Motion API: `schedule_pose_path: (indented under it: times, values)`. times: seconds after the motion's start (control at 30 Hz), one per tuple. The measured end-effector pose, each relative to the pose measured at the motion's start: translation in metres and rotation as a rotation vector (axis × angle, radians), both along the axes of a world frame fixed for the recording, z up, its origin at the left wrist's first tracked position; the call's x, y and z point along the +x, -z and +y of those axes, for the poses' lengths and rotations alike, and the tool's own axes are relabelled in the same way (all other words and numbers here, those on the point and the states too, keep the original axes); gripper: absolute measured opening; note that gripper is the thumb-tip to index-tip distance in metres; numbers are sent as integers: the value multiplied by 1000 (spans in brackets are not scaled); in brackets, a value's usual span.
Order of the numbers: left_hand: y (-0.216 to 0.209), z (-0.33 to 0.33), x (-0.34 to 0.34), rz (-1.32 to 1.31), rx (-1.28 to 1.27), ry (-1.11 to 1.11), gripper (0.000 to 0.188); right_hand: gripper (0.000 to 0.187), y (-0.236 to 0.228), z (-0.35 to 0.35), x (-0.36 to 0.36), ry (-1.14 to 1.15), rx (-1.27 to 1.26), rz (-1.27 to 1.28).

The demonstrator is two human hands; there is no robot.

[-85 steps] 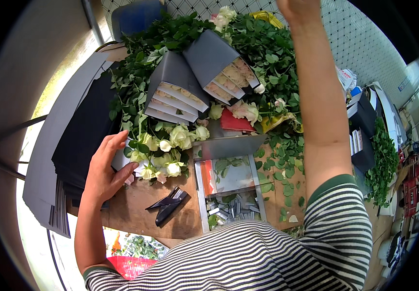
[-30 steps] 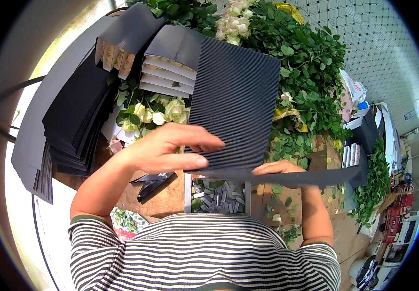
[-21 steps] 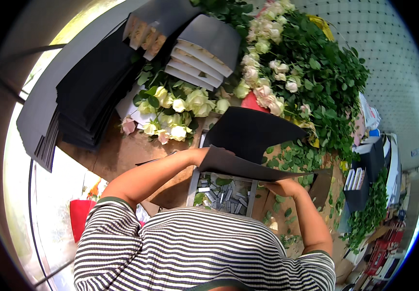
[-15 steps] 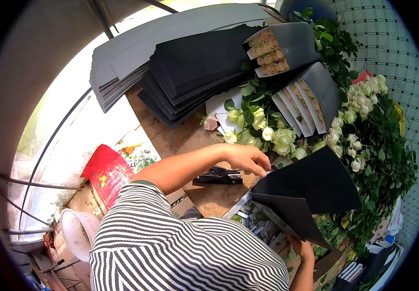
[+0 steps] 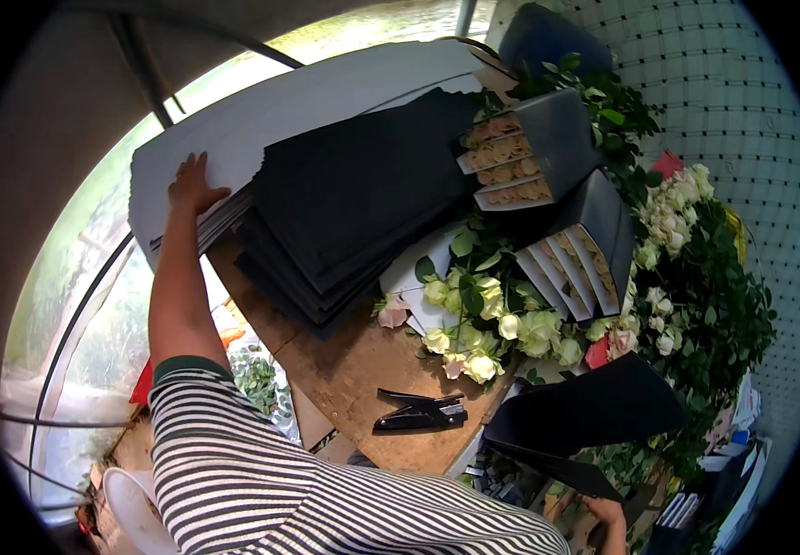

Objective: The person assembles a floral arrangement by placing white roses and green leaves into a black box lined with white paper. They use a stapler to secure the paper and adjust the flowers and leaves inside the box.

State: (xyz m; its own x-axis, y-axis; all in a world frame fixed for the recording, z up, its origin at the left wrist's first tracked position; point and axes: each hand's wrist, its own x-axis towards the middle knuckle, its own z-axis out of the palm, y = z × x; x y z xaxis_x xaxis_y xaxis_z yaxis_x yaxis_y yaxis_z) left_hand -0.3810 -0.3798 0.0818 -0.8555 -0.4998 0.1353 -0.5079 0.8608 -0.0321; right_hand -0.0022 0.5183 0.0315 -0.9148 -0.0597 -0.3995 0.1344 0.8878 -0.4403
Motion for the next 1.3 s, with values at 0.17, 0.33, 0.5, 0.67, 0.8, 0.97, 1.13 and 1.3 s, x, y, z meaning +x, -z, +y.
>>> schedule_pose_path:
  times: [0.17,0.33,0.5,0.67,0.8,0.97,1.13,1.3]
  values:
    - [10,-8,-27,-218,-2,27,128,52,-66,-61,-31,404,-81,-233]
    - [-11,8,-20,-143,-199,4,127,49,-82,-70,-16,333,14,-116]
    - [-68,-23,-7,-41,-338,24,129,47,-80,-60,4,445,-41,7]
    - [-92,21,-14,-216,-383,-56,129,49,-54,-43,20,430,-56,22]
    - [-140,22,4,184,-607,86,119,45,-86,-35,8,489,-80,80]
    - [-189,16,25,583,505,168,86,42,-131,-19,-5,541,-223,421]
    - [-174,140,89,253,1656,613,71,33,-208,-34,-43,403,-535,761]
    - [-199,382,136,264,1274,1113,125,53,-301,-112,-121,-126,-657,1007]
